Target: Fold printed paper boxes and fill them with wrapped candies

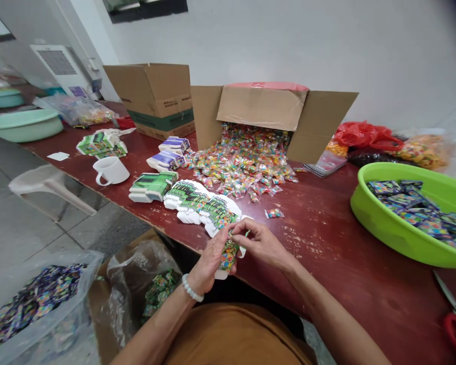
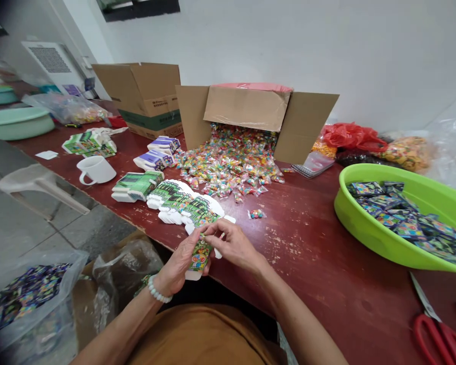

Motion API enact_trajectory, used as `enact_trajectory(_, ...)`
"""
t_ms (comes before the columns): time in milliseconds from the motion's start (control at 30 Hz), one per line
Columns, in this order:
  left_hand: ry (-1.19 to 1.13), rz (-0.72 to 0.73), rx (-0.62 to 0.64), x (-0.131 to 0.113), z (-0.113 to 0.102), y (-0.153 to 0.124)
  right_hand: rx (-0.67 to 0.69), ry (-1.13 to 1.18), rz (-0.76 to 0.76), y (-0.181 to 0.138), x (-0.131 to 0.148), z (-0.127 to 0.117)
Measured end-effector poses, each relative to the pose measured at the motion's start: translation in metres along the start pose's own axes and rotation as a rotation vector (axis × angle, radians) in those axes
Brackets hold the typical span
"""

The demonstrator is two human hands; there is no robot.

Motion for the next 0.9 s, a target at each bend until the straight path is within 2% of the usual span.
enact_trajectory(67, -0.057, -0.028, -0.002, -0.002, -0.001, -0.004, -0.065, -0.094, 0.097, 0.010, -0.021, -0.026)
enact_trajectory(133, -0.156, -0.060, -0.008, -0.002, 0.000, -0.012, -0.338, -0.396, 0.176, 0.013, -0.042, -0.073)
enact_trajectory(200, -0.232, -0.109, 0.019, 0.004, 0.002, -0.024, -0.469, -0.487, 0.266, 0.012, -0.067, -0.107)
enact_trajectory(300, -0.196, -0.238, 0.127, 0.023, 0.000, -0.045, -0.499, -0.524, 0.358, 0.006, -0.101, -0.132)
enact_trajectory(400, 0.020, -0.284, 0.159, 0.032, -0.030, -0.056, -0.448, -0.497, 0.390, 0.001, -0.116, -0.135)
enact_trajectory(500, 0.366, -0.229, 0.149, 0.021, -0.076, -0.056, -0.357, -0.380, 0.392, 0.001, -0.113, -0.121)
enact_trajectory(600, 0.585, -0.309, 0.342, 0.020, -0.097, -0.061, -0.207, -0.022, 0.340, 0.004, -0.093, -0.086)
enact_trajectory(667, 0.591, -0.393, 0.456, 0.023, -0.099, -0.068, -0.091, 0.161, 0.257, 0.003, -0.069, -0.055)
enact_trajectory(700, 0.550, -0.415, 0.457, 0.023, -0.098, -0.070, -0.031, 0.186, 0.221, 0.001, -0.056, -0.038)
enact_trajectory(800, 0.338, -0.334, 0.312, 0.010, -0.086, -0.061, 0.073, 0.082, 0.106, -0.006, -0.019, 0.004)
enact_trajectory(900, 0.209, -0.195, 0.245, -0.004, -0.063, -0.050, 0.093, -0.085, -0.050, -0.010, 0.013, 0.027)
Point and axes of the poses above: each hand's wrist, its own y-axis towards the middle knuckle, its own z-axis out of the palm, x = y × z, the point moved 9 cm from there along y, towards the middle knuckle, and after that the axes turned 9 degrees about z, right-handed, at the moved point
